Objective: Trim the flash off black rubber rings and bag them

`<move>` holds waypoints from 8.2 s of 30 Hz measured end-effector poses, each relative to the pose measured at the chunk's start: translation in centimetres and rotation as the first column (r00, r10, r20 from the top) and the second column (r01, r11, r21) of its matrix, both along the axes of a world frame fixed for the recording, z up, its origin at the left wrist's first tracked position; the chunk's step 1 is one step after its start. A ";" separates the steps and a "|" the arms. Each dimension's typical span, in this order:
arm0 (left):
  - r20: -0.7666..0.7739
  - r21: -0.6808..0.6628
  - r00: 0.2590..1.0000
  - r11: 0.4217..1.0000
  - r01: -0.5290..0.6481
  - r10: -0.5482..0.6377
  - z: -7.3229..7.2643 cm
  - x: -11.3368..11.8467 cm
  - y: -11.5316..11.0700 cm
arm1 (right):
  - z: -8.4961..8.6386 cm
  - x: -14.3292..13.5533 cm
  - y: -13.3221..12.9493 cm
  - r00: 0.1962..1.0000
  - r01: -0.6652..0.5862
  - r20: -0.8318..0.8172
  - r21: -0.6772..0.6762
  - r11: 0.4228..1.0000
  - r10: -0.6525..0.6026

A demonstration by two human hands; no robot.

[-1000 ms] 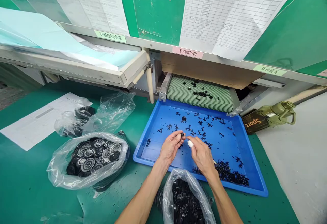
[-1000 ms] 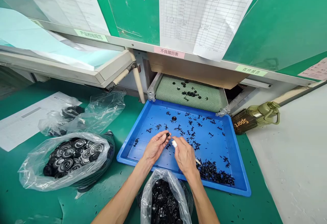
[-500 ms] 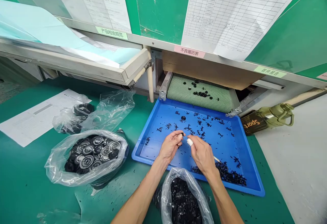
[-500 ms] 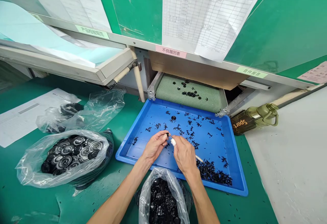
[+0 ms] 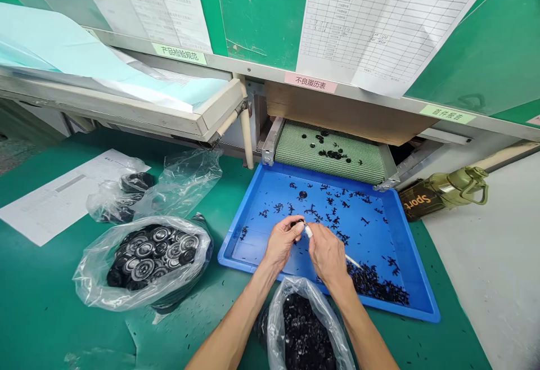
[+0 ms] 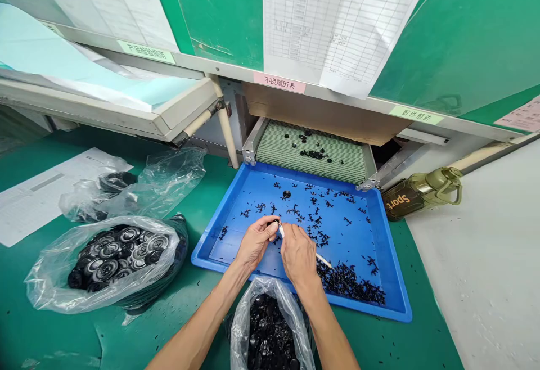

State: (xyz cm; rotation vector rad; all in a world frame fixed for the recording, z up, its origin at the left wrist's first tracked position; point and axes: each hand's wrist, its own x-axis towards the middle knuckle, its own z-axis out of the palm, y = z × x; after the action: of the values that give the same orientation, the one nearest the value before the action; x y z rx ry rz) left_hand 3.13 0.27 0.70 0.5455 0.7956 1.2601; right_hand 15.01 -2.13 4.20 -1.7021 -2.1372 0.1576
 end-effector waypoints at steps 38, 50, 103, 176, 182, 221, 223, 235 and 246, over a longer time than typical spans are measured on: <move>0.193 -0.355 0.946 0.917 -0.180 0.261 -0.1 -1.5 2.0 | 3.9 11.9 18.4 0.941 0.314 -0.186 0.165 0.935 -0.283; 0.076 -0.110 0.995 0.992 -0.053 0.062 0.5 -0.1 1.0 | 1.5 2.7 6.2 0.925 -0.232 -0.306 0.011 0.973 0.224; 0.072 -0.272 0.988 0.956 -0.113 0.138 -0.4 -0.5 1.7 | 0.8 8.8 10.1 0.920 0.282 -0.296 0.051 0.958 -0.255; 0.038 0.002 0.999 1.000 0.019 -0.020 0.0 0.2 0.7 | -0.2 -0.4 0.1 0.996 0.087 0.024 -0.036 0.996 -0.087; -0.073 0.082 0.997 0.997 -0.014 0.020 -0.1 0.3 0.6 | -1.2 -0.7 0.8 0.942 0.039 -0.319 -0.203 0.978 -0.104; 0.172 -0.073 0.985 0.997 0.035 -0.022 -0.1 -0.2 0.9 | 0.6 1.8 3.4 0.833 -0.354 -0.460 -0.018 0.935 0.306; 0.167 -0.072 0.986 0.997 0.028 -0.015 -0.1 -0.2 0.9 | 0.9 2.0 3.1 0.827 -0.353 -0.483 -0.046 0.935 0.289; 0.117 -0.052 0.993 0.998 0.037 -0.031 -0.1 0.0 0.9 | -0.2 1.8 0.5 0.966 -0.086 -0.250 -0.065 0.994 0.067; 0.141 -0.057 0.989 0.997 0.047 -0.039 0.2 -0.1 0.7 | -0.1 1.9 -0.2 0.964 -0.072 -0.260 -0.059 0.996 0.054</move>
State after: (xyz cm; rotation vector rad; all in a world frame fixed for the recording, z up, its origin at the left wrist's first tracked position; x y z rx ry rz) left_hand 2.99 0.97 0.88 0.4187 0.6980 1.2168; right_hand 16.89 -2.31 4.13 -1.5537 -2.0118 0.4504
